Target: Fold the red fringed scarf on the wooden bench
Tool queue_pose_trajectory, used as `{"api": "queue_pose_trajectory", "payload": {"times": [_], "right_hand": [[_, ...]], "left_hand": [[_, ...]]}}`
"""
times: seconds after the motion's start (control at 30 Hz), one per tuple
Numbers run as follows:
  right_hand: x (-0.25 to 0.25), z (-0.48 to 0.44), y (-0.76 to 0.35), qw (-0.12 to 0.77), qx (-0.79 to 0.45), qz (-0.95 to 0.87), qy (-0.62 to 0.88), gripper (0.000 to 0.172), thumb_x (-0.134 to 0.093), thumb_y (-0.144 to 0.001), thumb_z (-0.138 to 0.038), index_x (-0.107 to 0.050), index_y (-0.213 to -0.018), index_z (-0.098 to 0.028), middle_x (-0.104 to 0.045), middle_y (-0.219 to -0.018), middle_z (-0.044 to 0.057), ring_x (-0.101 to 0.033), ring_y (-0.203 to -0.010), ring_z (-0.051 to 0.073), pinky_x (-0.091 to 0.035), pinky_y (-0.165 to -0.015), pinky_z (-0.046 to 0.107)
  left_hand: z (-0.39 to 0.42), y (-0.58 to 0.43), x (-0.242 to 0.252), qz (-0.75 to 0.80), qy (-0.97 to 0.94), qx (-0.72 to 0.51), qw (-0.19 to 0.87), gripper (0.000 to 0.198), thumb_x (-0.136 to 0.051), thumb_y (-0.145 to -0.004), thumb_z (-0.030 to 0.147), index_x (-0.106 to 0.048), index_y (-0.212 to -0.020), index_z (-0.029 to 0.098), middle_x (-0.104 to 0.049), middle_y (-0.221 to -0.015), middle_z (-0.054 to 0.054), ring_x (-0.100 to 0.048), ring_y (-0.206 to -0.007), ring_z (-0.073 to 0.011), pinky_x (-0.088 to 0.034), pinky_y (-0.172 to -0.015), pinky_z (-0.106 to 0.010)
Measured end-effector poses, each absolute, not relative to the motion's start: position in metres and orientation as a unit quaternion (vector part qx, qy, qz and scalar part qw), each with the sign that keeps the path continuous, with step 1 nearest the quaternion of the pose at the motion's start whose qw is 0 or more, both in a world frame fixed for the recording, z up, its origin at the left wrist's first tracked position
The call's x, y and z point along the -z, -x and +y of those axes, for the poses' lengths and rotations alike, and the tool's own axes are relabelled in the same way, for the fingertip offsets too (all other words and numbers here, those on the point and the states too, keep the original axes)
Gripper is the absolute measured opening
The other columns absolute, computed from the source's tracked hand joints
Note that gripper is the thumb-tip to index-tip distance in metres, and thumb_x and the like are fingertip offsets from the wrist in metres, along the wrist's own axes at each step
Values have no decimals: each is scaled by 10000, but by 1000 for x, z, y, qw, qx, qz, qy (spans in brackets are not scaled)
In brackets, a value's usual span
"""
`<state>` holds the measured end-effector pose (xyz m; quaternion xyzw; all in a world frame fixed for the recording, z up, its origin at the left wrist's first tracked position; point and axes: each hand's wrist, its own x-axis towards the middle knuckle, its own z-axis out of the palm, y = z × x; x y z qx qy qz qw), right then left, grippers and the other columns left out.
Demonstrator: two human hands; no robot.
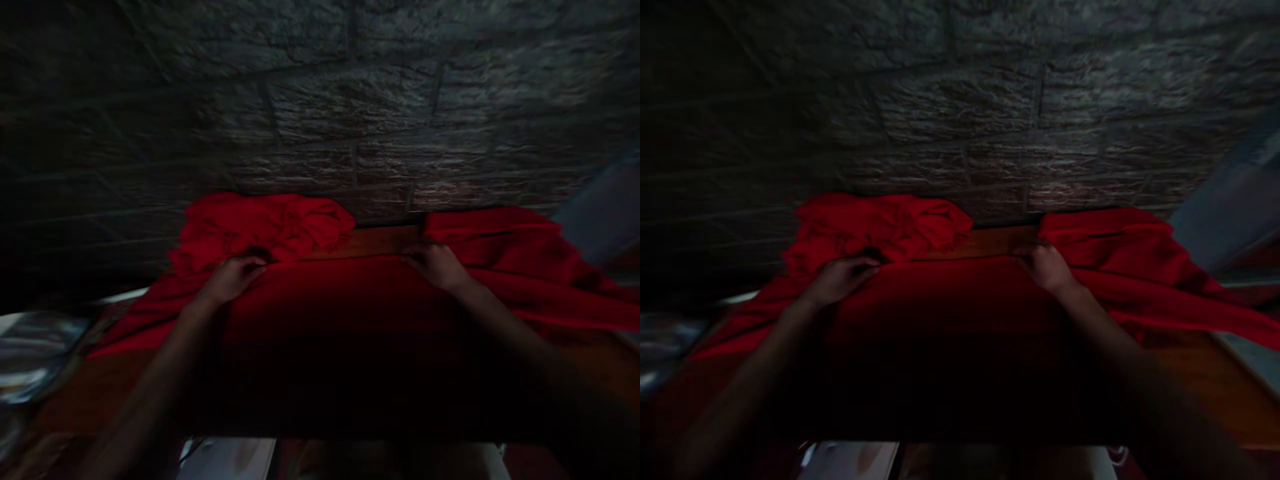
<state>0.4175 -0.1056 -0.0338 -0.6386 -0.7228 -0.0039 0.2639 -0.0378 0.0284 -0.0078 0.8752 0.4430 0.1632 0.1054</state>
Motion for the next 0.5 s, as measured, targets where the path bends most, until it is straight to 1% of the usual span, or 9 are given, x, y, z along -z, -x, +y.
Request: {"api": "queue_pose_trajectory", "payload": {"times": [0.1, 0.2, 0.33, 0.5], "right_hand": [[38, -105, -420, 259, -2, -720, 643, 200, -596, -901, -301, -760, -974, -214, -749, -983, 77, -706, -859, 233, -558, -803, 350], [38, -105, -420, 251, -10, -717, 650, 174, -625, -881, -281, -771, -954, -223, -752, -997, 94, -710, -856, 255, -551, -786, 348], [37, -106, -420, 252, -9, -710, 658, 151, -661, -846, -293, -777, -930, -245, -755, -989, 100, -716, -832, 281, -552, -738, 371], [46, -105, -426, 255, -14, -712, 654, 183, -614, -856, -318, -776, -925, -269, -758, -1000, 86, -717, -819, 274, -548, -724, 380]], "left_hand": [[25, 48, -1, 471, -864, -142, 109, 356, -501, -850, 487, -713, -964, 225, -756, -1026, -68, -697, -957, -237, -525, -900, -361], [25, 60, -5, 504, -849, -120, 106, 313, -508, -834, 412, -725, -950, 218, -760, -1011, -70, -700, -950, -237, -524, -891, -346], [24, 68, -8, 528, -838, -97, 101, 280, -509, -829, 363, -736, -918, 226, -765, -986, -64, -702, -932, -246, -521, -872, -347], [24, 78, -11, 562, -821, -67, 75, 263, -491, -825, 305, -745, -848, 241, -765, -972, -58, -708, -916, -253, -523, -816, -333]]}}
